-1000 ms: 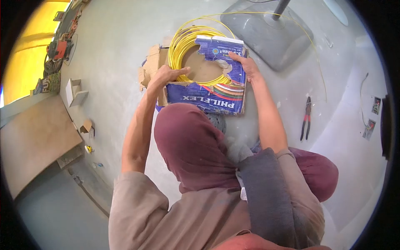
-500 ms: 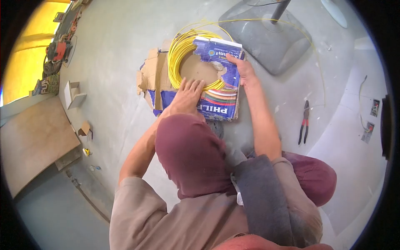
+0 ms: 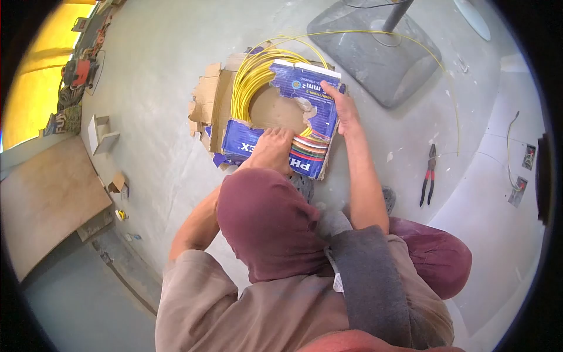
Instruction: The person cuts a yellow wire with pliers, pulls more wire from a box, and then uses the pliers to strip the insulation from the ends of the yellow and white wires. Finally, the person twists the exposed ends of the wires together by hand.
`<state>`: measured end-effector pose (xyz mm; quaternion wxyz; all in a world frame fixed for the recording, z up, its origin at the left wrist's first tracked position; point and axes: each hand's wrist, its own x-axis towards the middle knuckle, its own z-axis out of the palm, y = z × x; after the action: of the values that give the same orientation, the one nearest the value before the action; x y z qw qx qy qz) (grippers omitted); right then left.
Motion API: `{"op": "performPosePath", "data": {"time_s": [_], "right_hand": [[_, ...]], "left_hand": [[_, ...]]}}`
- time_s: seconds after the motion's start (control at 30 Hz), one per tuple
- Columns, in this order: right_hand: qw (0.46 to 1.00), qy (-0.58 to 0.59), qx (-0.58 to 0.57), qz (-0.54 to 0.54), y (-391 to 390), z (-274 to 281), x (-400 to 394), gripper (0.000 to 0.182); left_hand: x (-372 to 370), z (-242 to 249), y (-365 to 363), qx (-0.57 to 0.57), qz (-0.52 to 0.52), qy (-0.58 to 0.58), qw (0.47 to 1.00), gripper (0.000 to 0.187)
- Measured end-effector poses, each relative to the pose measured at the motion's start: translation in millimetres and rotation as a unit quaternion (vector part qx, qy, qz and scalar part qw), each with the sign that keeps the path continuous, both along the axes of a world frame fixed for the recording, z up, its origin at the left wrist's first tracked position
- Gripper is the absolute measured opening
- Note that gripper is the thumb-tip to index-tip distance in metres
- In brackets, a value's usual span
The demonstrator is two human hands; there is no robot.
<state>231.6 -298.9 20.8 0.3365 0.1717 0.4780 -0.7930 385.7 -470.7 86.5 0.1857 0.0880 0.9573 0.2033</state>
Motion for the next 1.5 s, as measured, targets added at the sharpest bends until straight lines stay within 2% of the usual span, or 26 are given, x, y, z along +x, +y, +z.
{"op": "performPosePath", "data": {"time_s": [0.03, 0.1, 0.13, 0.2, 0.23, 0.3, 0.37, 0.43, 0.5, 0.57, 0.63, 0.67, 0.73, 0.83, 0.9, 0.97, 1.03, 1.1, 1.17, 1.23, 1.3, 1.4, 1.43, 1.5], "right_hand": [[1.000, 0.000, 0.001, 0.000, 3, -3, -5, 0.044], [0.999, 0.013, -0.021, 0.032, 10, -5, -21, 0.055], [0.999, 0.011, -0.020, 0.032, 14, -5, -29, 0.055], [0.993, 0.016, 0.039, 0.112, 23, -2, -48, 0.056], [0.993, 0.016, 0.039, 0.112, 23, -3, -50, 0.056], [0.981, 0.057, 0.023, 0.185, 20, 3, -55, 0.052], [0.979, 0.083, 0.030, 0.183, 15, 11, -48, 0.050], [0.977, 0.108, 0.040, 0.181, 13, 16, -45, 0.048], [0.958, 0.170, 0.102, 0.208, 11, 13, -46, 0.047], [0.963, 0.164, 0.091, 0.193, 14, 12, -45, 0.045], [0.986, 0.089, 0.031, 0.140, 22, 8, -41, 0.044], [0.986, 0.088, 0.030, 0.139, 27, 5, -42, 0.044], [0.984, -0.074, -0.137, 0.085, 40, 6, -38, 0.044], [0.987, -0.026, -0.130, 0.095, 35, 19, -23, 0.044], [0.987, -0.005, -0.122, 0.103, 32, 15, -18, 0.043], [0.989, 0.015, -0.130, 0.067, 27, 16, -14, 0.043], [0.988, 0.018, -0.144, 0.057, 21, 28, -11, 0.042], [0.980, 0.068, -0.187, 0.016, 12, 29, -14, 0.040], [0.977, 0.081, -0.195, 0.005, -19, 50, -31, 0.039], [0.965, 0.090, -0.237, -0.066, -50, 64, -46, 0.038], [0.958, 0.100, -0.256, -0.083, -73, 67, -57, 0.037], [0.946, 0.132, -0.265, -0.129, -103, 45, -72, 0.055], [0.946, 0.134, -0.266, -0.127, -111, 39, -73, 0.055], [0.945, 0.126, -0.243, -0.180, -129, 26, -78, 0.041]], "left_hand": [[2, -10, -3, 0.001, 0.000, 0.000, 1.000, 0.090], [4, -21, -2, -0.020, -0.027, -0.014, 0.999, 0.055], [5, -22, 0, -0.026, -0.016, -0.063, 0.998, 0.069], [4, -23, -2, -0.032, -0.031, -0.067, 0.997, 0.067], [6, -21, -3, -0.039, -0.045, -0.067, 0.996, 0.066], [11, -26, -3, -0.038, -0.044, -0.041, 0.997, 0.064], [13, -32, -4, -0.038, -0.042, -0.015, 0.998, 0.063], [11, -29, 0, -0.052, -0.033, -0.055, 0.997, 0.062], [6, -20, 1, -0.061, -0.039, -0.080, 0.994, 0.062], [-2, -7, 0, -0.071, -0.047, -0.101, 0.991, 0.063], [-9, 12, -4, -0.058, -0.081, -0.140, 0.985, 0.061], [-10, 12, -9, -0.039, -0.085, -0.136, 0.986, 0.060], [-13, 32, -8, -0.043, -0.088, -0.144, 0.985, 0.061], [-24, 64, -7, -0.055, -0.098, -0.135, 0.984, 0.064], [-25, 64, -14, -0.045, -0.153, -0.045, 0.986, 0.041], [-27, 64, -20, -0.067, -0.158, -0.028, 0.985, 0.043], [-29, 67, -27, -0.166, -0.171, -0.095, 0.967, 0.070], [-34, 68, -38, -0.186, -0.172, -0.082, 0.964, 0.070], [-49, 84, -72, -0.199, -0.195, 0.034, 0.960, 0.067], [-73, 101, -102, -0.242, -0.204, 0.056, 0.947, 0.060], [-96, 97, -134, -0.284, -0.228, 0.086, 0.928, 0.047], [-132, 89, -171, -0.313, -0.239, 0.112, 0.912, 0.044], [-142, 87, -180, -0.321, -0.248, 0.115, 0.907, 0.043], [-160, 80, -200, -0.329, -0.256, 0.121, 0.901, 0.042]]}}
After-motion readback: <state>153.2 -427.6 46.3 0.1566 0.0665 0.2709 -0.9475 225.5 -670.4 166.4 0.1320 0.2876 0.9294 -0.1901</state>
